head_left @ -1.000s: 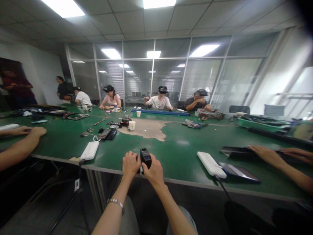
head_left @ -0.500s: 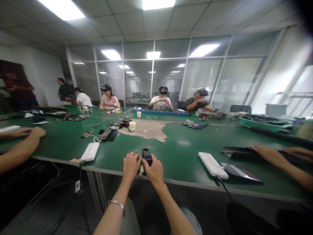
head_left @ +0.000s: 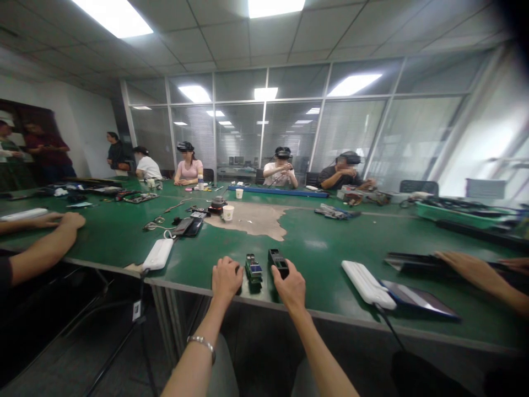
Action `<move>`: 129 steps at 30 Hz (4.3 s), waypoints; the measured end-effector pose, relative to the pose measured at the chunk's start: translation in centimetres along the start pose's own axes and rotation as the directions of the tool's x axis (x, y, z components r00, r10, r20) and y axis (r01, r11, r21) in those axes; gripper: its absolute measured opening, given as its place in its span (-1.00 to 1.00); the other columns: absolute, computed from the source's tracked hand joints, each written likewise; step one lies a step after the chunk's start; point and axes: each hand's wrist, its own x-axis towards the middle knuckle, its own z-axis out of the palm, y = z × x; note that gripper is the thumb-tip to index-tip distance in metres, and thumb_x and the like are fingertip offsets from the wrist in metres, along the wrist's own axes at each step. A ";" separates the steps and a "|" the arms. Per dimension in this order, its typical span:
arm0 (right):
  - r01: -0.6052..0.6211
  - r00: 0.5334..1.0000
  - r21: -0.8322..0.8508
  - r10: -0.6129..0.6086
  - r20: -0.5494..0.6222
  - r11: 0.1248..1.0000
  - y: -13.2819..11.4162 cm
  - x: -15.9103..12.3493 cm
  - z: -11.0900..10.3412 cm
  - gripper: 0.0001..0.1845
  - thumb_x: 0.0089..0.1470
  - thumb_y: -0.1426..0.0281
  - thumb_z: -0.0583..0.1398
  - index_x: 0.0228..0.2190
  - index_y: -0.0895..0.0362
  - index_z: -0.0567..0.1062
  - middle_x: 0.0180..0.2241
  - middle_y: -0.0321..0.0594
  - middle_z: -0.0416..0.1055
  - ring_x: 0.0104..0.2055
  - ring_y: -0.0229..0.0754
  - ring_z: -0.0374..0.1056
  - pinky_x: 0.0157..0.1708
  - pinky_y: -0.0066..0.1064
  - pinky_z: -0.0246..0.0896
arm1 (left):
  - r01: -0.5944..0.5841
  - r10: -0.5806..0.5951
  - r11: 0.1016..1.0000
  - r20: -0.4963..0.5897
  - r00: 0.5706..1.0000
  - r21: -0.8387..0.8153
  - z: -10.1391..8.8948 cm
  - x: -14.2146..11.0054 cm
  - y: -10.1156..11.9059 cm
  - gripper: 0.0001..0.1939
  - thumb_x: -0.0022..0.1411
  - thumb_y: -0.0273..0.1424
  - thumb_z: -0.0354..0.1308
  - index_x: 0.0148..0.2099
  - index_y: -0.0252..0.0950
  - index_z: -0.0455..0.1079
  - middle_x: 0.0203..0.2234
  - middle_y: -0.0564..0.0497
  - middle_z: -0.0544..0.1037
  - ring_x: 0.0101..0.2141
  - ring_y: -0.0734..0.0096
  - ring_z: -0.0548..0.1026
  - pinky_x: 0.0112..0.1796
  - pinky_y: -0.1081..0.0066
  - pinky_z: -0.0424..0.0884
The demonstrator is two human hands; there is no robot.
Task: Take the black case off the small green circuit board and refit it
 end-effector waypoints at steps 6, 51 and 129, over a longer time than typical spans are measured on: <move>0.077 0.995 0.015 -0.076 -0.061 0.997 0.9 -0.8 0.9 -0.28 0.02 0.05 0.15 0.06 0.33 0.34 -0.04 0.13 0.40 -0.01 0.10 0.29 0.00 -0.19 0.15 | -0.016 0.016 1.000 -0.010 1.000 0.009 0.1 0.1 0.0 -0.68 0.29 -0.15 -0.04 -0.18 -0.12 0.50 -0.19 -0.04 0.42 -0.14 0.28 0.30 -0.20 0.33 0.17; 0.182 0.969 0.141 -0.202 0.144 0.973 -4.9 -3.6 2.5 -0.37 0.05 0.24 0.13 0.11 0.29 0.28 -0.08 0.08 0.44 -0.07 0.05 0.39 -0.07 -0.21 0.24 | 0.021 -0.022 0.999 0.035 0.999 0.035 -1.0 0.0 0.6 -0.67 0.30 -0.17 -0.06 -0.14 -0.13 0.51 -0.16 -0.07 0.43 -0.10 0.27 0.31 -0.15 0.32 0.21; 0.072 0.995 0.027 -0.074 0.064 0.997 0.9 -1.6 -0.1 -0.38 0.06 0.09 0.14 0.05 0.22 0.38 -0.17 0.05 0.44 -0.06 0.07 0.29 -0.07 -0.22 0.16 | -0.028 0.028 0.999 -0.016 0.999 0.015 0.0 -0.1 0.1 -0.68 0.29 -0.16 -0.04 -0.15 -0.14 0.50 -0.19 -0.05 0.42 -0.14 0.28 0.30 -0.19 0.33 0.17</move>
